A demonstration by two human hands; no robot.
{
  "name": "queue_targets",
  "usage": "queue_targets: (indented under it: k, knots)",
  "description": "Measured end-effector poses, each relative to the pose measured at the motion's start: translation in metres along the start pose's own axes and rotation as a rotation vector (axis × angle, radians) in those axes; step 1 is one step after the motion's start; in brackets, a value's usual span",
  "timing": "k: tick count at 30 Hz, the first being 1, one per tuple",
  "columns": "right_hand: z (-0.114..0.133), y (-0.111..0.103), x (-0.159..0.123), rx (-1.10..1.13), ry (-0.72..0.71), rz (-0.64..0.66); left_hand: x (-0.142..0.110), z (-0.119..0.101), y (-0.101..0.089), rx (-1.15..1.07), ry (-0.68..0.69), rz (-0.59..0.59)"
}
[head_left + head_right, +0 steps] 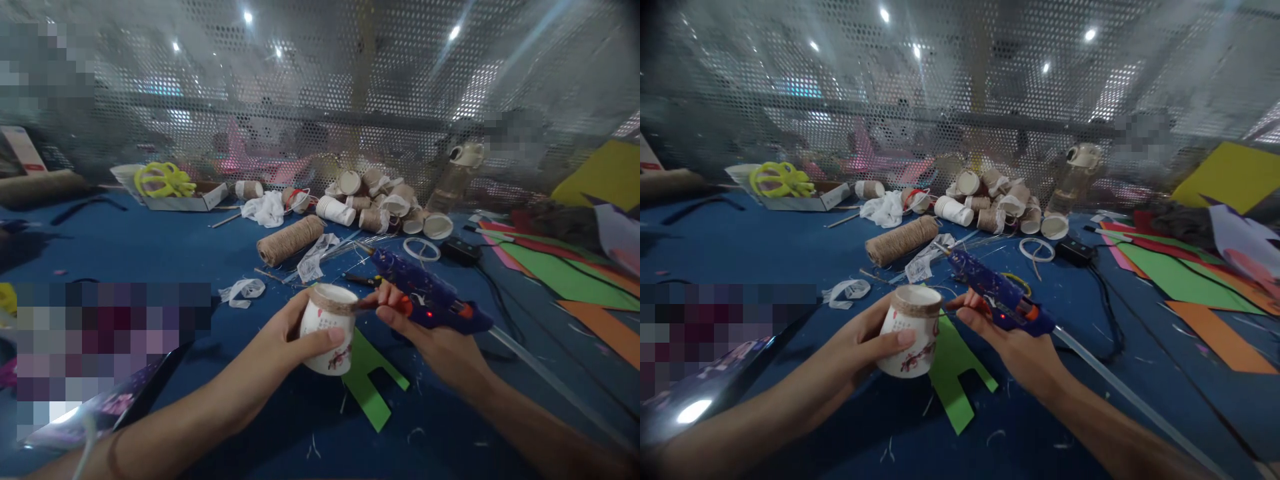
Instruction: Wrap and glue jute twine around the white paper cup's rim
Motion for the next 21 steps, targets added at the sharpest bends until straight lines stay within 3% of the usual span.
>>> queue_targets:
  k: [5, 9, 14, 17, 21]
  knots:
    - [0.002, 0.001, -0.004, 0.027, 0.066, 0.052, -0.001, -0.001, -0.002, -0.052, 0.036, -0.067]
    - [-0.006, -0.002, -0.011, 0.097, 0.167, 0.001, -0.004, -0.005, -0.001, -0.132, 0.047, -0.125]
    - [-0.019, -0.010, -0.015, -0.034, 0.204, -0.009, -0.006, -0.008, -0.001, -0.176, 0.035, -0.143]
    - [-0.021, -0.011, -0.013, -0.031, 0.155, 0.067, -0.007, -0.006, -0.002, -0.197, 0.019, -0.125]
    - [-0.023, -0.009, -0.011, 0.169, 0.117, 0.197, -0.007, -0.004, -0.001, -0.174, 0.012, -0.096]
Point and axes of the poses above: each hand's wrist, its own x-axis towards the middle knuckle, its own y-axis out of the palm, z = x × y, the point moved 1 cm from there along x, towards the middle knuckle, and after that the axes turned 14 degrees about -z, right-handed, at the moved point
